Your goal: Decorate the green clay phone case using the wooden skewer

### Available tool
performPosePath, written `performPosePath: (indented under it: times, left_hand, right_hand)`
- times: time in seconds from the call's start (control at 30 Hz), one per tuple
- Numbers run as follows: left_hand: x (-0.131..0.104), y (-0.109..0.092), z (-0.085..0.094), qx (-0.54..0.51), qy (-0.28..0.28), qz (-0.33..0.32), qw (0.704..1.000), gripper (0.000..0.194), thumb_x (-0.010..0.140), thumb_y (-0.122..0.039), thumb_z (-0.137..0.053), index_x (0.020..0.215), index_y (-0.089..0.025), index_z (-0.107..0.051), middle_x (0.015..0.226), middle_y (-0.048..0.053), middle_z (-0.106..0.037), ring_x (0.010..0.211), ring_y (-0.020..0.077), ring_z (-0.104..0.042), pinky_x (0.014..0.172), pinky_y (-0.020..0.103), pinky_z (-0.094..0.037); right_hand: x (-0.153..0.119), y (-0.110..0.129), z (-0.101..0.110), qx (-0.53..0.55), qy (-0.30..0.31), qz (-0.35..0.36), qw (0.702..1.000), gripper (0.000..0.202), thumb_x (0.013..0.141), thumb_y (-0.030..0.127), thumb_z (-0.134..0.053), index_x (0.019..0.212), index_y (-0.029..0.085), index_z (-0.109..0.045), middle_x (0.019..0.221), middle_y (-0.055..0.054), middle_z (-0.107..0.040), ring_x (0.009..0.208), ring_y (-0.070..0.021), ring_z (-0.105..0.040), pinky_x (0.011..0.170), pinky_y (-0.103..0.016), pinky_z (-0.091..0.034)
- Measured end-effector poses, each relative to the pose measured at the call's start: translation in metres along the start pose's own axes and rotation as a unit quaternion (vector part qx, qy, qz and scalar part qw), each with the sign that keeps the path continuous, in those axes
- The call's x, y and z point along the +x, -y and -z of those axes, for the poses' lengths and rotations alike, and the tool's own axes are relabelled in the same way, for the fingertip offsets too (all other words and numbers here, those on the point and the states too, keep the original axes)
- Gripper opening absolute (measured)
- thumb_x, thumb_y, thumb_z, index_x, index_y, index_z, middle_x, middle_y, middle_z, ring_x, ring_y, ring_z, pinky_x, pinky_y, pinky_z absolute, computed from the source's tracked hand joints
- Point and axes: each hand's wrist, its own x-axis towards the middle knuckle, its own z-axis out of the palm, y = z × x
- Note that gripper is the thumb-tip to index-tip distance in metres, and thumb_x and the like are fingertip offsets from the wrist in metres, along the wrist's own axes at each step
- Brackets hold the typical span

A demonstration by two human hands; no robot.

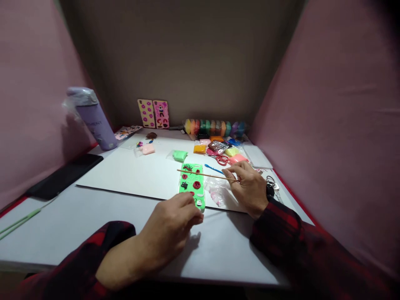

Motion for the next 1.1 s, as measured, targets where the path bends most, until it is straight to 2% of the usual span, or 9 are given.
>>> performPosePath:
  times: [0.23,0.33,0.5,0.6,0.73,0.83,0.9,0.97,1.1]
  left_hand:
    - [0.028,-0.002,-0.048,0.185,0.035,-0.150,0.971,0.027,0.083,-0.004,-0.044,0.062,-0.014,-0.058,0.065,0.005,-0.054,0.060,0.0176,-0.046,0.049,0.028,-0.035]
    - [0.027,0.000,-0.058,0.207,0.045,-0.174,0.962,0.027,0.082,-0.003,-0.046,0.059,-0.014,-0.054,0.062,0.005,-0.053,0.059,0.0175,-0.046,0.047,0.029,-0.033]
    - [0.011,-0.014,-0.040,0.153,0.018,-0.174,0.973,0.020,0.083,-0.005,-0.044,0.069,-0.015,-0.055,0.069,0.005,-0.054,0.063,0.0172,-0.048,0.053,0.030,-0.038]
    - [0.012,-0.007,-0.019,0.095,-0.035,-0.116,0.988,0.019,0.087,-0.009,-0.043,0.077,-0.014,-0.059,0.075,0.006,-0.059,0.068,0.0166,-0.052,0.059,0.029,-0.043]
    - [0.027,0.040,0.021,-0.003,-0.099,0.056,0.994,0.010,0.084,-0.015,-0.051,0.079,-0.015,-0.060,0.072,0.003,-0.063,0.062,0.0122,-0.054,0.059,0.024,-0.044]
    - [0.040,0.089,0.056,-0.041,-0.174,0.203,0.963,0.007,0.076,-0.021,-0.059,0.076,-0.015,-0.062,0.072,0.002,-0.065,0.065,0.0136,-0.058,0.060,0.024,-0.044]
    - [0.047,0.123,0.078,-0.070,-0.247,0.246,0.935,0.018,0.068,-0.023,-0.063,0.084,-0.015,-0.063,0.077,0.003,-0.066,0.067,0.0143,-0.059,0.058,0.023,-0.044]
    - [0.052,0.153,0.094,-0.073,-0.316,0.310,0.893,0.017,0.061,-0.023,-0.066,0.075,-0.014,-0.065,0.069,0.001,-0.064,0.059,0.0121,-0.055,0.052,0.022,-0.040]
    - [0.064,0.196,0.105,-0.068,-0.342,0.345,0.871,0.016,0.059,-0.028,-0.063,0.061,-0.013,-0.060,0.052,-0.001,-0.055,0.044,0.0092,-0.044,0.043,0.022,-0.032]
  right_hand:
    - [0.001,0.000,0.000,-0.008,-0.003,-0.016,1.000,0.025,0.089,0.038,-0.051,0.080,0.021,-0.067,0.083,-0.002,-0.062,0.066,-0.0129,-0.055,0.059,-0.025,-0.035]
    - [0.002,0.000,-0.001,-0.006,-0.002,-0.016,1.000,0.025,0.088,0.038,-0.051,0.079,0.021,-0.067,0.083,-0.002,-0.062,0.067,-0.0126,-0.056,0.059,-0.025,-0.035]
    - [0.001,-0.001,-0.002,-0.001,-0.018,-0.002,1.000,0.027,0.088,0.039,-0.050,0.078,0.020,-0.067,0.081,-0.001,-0.062,0.063,-0.0121,-0.055,0.058,-0.025,-0.035]
    - [0.000,-0.001,-0.002,0.005,-0.023,0.003,1.000,0.027,0.089,0.039,-0.050,0.078,0.021,-0.067,0.080,-0.001,-0.061,0.064,-0.0125,-0.055,0.057,-0.025,-0.035]
    - [0.000,-0.002,-0.003,0.005,-0.037,-0.005,0.999,0.027,0.088,0.040,-0.051,0.077,0.021,-0.066,0.076,0.000,-0.060,0.062,-0.0127,-0.055,0.055,-0.025,-0.034]
    - [0.000,-0.002,-0.004,0.010,-0.043,0.000,0.999,0.027,0.088,0.040,-0.050,0.077,0.020,-0.066,0.075,0.000,-0.060,0.061,-0.0124,-0.054,0.056,-0.025,-0.035]
    - [0.000,-0.003,-0.004,0.013,-0.043,0.004,0.999,0.027,0.088,0.040,-0.050,0.077,0.020,-0.065,0.076,0.000,-0.060,0.061,-0.0123,-0.054,0.057,-0.025,-0.035]
    - [-0.001,-0.003,-0.004,0.016,-0.043,0.008,0.999,0.027,0.089,0.040,-0.050,0.077,0.021,-0.065,0.078,0.000,-0.061,0.063,-0.0124,-0.055,0.056,-0.024,-0.036]
    - [0.000,-0.003,-0.005,0.027,-0.037,0.016,0.999,0.028,0.089,0.041,-0.049,0.077,0.021,-0.065,0.079,-0.001,-0.062,0.065,-0.0128,-0.057,0.057,-0.024,-0.037]
